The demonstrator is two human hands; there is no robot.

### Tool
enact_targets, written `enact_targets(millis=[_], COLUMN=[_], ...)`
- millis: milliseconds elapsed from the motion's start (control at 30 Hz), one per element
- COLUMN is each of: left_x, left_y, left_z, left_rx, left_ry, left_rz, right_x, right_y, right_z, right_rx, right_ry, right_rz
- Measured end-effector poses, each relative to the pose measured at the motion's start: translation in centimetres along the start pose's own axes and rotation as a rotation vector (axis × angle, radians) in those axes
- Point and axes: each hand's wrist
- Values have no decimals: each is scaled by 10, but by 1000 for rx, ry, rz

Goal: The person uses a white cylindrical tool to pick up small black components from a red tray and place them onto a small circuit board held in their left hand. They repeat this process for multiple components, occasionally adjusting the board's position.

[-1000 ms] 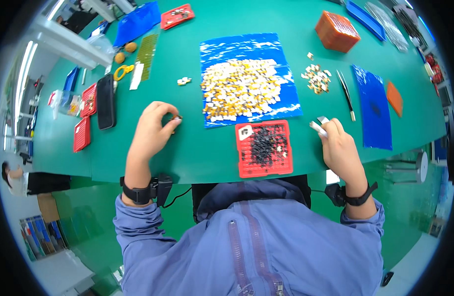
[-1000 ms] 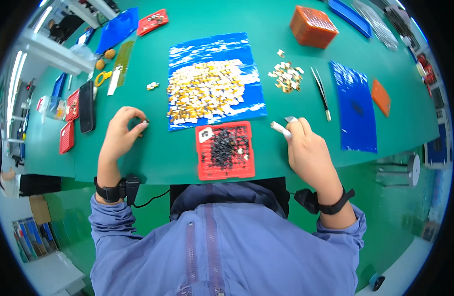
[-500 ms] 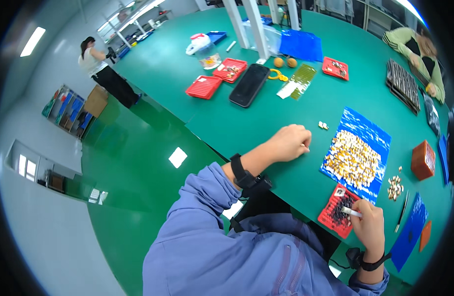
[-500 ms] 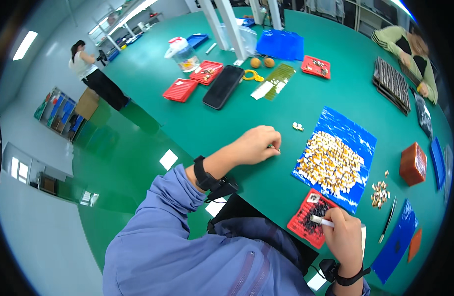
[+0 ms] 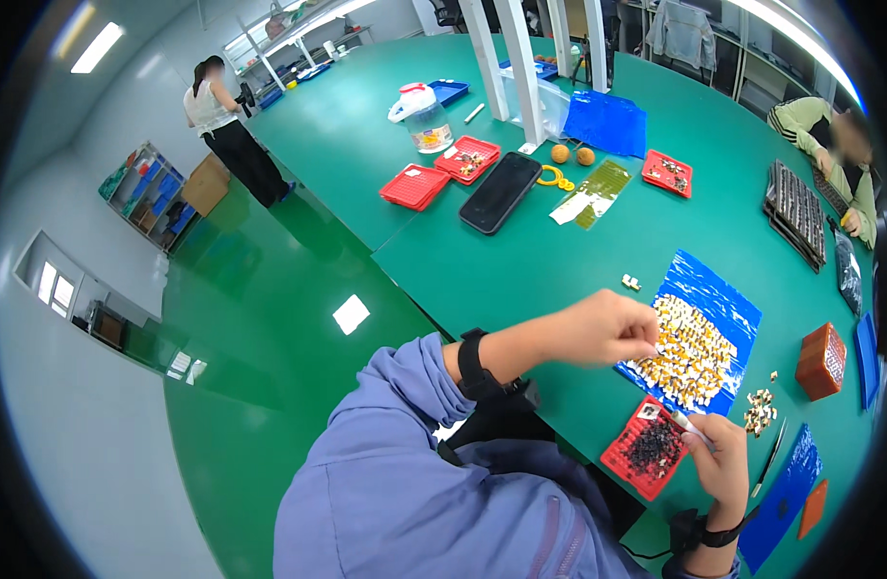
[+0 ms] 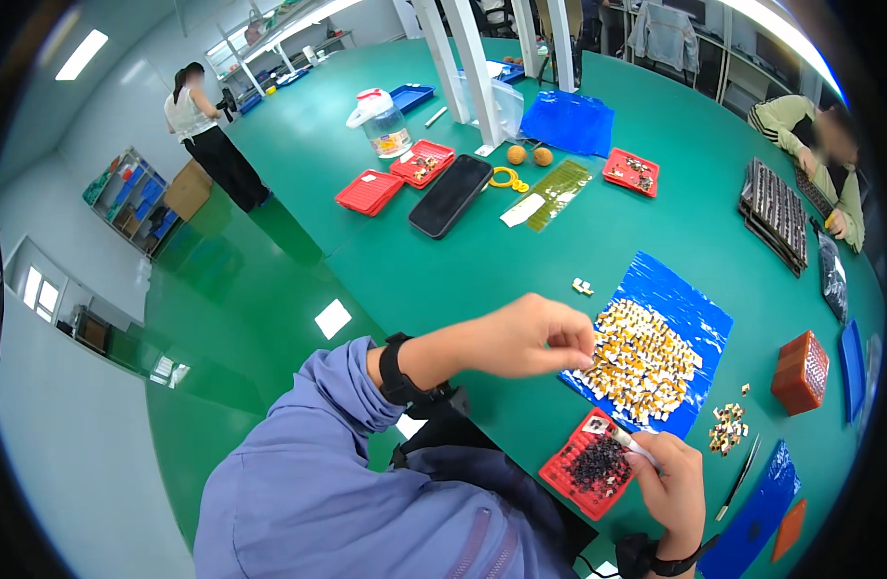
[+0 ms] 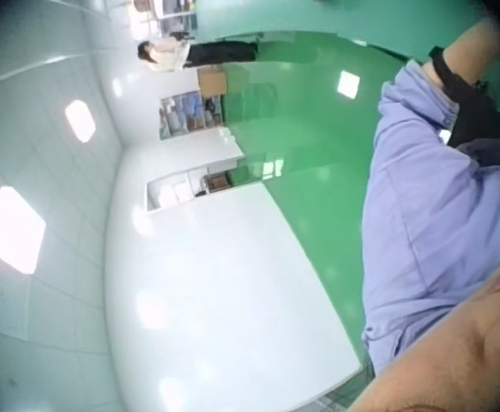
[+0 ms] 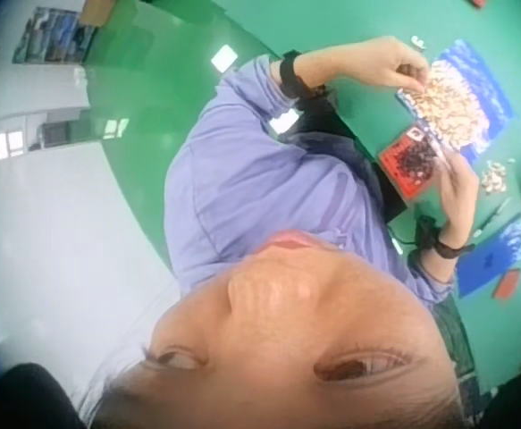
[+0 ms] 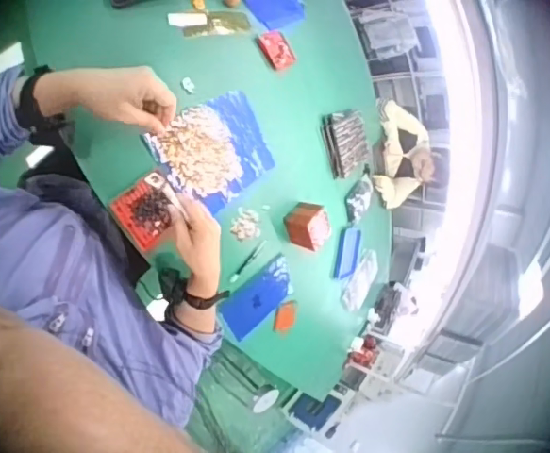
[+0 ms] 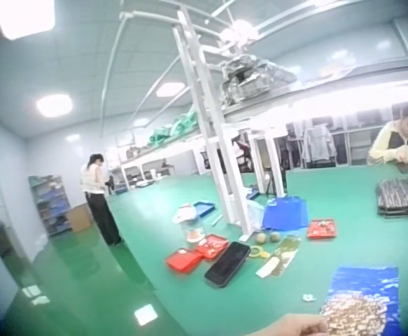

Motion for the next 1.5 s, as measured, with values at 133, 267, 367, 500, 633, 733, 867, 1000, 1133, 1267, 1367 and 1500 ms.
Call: enact_targets(millis=[133,267,367,500,633,733,867,1000,1133,1267,1367,1500], left_x=[-17,-33,-42,-45,-44,-40,-41,-41,-41,-39,-37,-37], left_y=[36,57,65,73,81,84,82,83,85,86,86,84], left_z=[5,7,0,-14,-21,-23,-21,-23,-23,-22,-20,-21], left_rx=[532,735,975,1111,1203,1254,1271,1294,1313,1301,1264,1205], left_ry=[29,16,-21,-57,-109,-124,-100,-95,-113,-117,-118,-92], left_rz=[-240,-301,-314,-319,-344,-347,-346,-370,-367,-361,-370,-389], right_x=[5,9,10,14,17,18,16,15,14,14,16,17], right_y=[-2,-6,-9,-8,-7,-5,-6,-5,-6,-6,-11,-3], right_z=[6,18,21,28,27,29,26,26,28,32,16,24], right_rx=[-253,-427,-458,-441,-406,-396,-391,-369,-286,-396,-654,-481], right_ry=[184,298,331,319,316,277,269,260,188,193,453,215], right_rz=[19,45,52,56,82,109,130,148,196,132,43,86])
Point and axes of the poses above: each hand's wrist, its own x-axis away from the middle knuckle, its own y-axis out of the palm, z = x × y, and after that the axes turned 4 degrees about -z, right-handed
